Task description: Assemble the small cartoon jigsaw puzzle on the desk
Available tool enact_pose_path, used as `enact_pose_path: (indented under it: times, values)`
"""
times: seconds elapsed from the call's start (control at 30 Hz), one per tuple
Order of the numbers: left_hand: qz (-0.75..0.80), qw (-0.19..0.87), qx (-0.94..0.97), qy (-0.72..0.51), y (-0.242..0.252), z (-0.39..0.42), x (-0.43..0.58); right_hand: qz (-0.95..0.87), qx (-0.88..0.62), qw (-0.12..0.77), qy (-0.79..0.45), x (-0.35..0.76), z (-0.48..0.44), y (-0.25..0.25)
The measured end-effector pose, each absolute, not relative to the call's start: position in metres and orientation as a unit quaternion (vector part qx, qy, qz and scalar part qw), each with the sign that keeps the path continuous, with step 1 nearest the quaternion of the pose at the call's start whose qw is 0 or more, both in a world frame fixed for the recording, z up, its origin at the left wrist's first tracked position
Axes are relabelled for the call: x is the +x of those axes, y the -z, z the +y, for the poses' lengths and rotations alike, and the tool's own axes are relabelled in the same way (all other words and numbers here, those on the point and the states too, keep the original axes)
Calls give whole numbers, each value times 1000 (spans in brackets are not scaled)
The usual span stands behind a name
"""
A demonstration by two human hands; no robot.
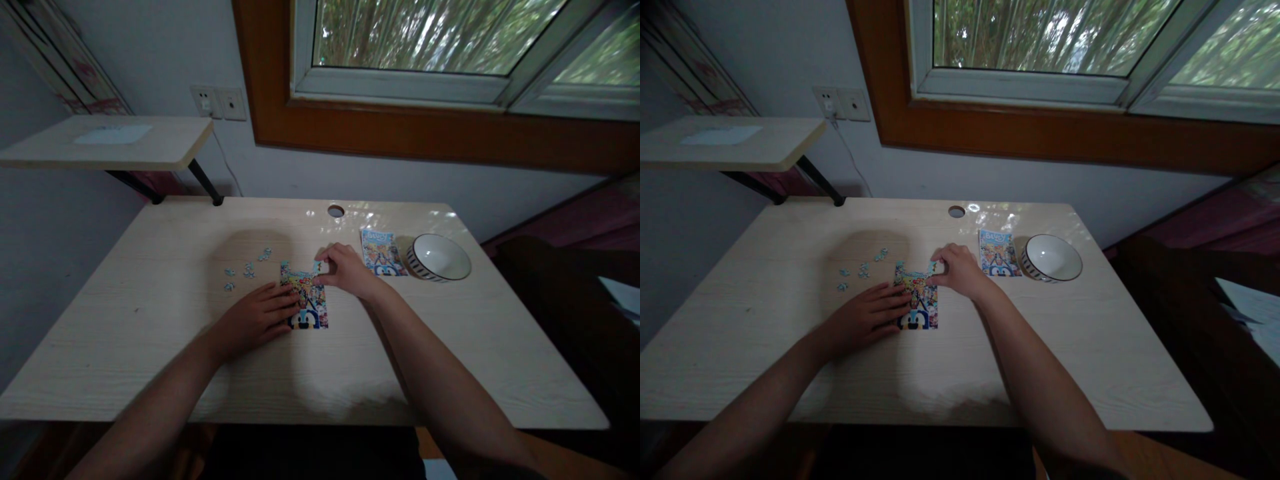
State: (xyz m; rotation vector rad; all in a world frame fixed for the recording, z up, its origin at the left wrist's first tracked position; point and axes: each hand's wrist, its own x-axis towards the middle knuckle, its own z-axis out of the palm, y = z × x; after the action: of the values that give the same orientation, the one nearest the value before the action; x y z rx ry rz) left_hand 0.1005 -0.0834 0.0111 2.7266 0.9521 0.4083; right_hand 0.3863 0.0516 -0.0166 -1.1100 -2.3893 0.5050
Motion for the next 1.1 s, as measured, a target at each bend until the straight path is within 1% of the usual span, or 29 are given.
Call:
enact_pose_path:
  times: [0.53, 0.7, 1.1]
  values:
    - [450, 39, 887, -94, 0, -84, 103, -875, -393, 217, -183, 388, 54, 21]
    - [456, 38, 884, -89, -1, -84, 105, -876, -391, 217, -181, 388, 54, 21]
    - [430, 53, 890, -145, -1, -82, 101, -878, -387, 215, -182, 389, 52, 19]
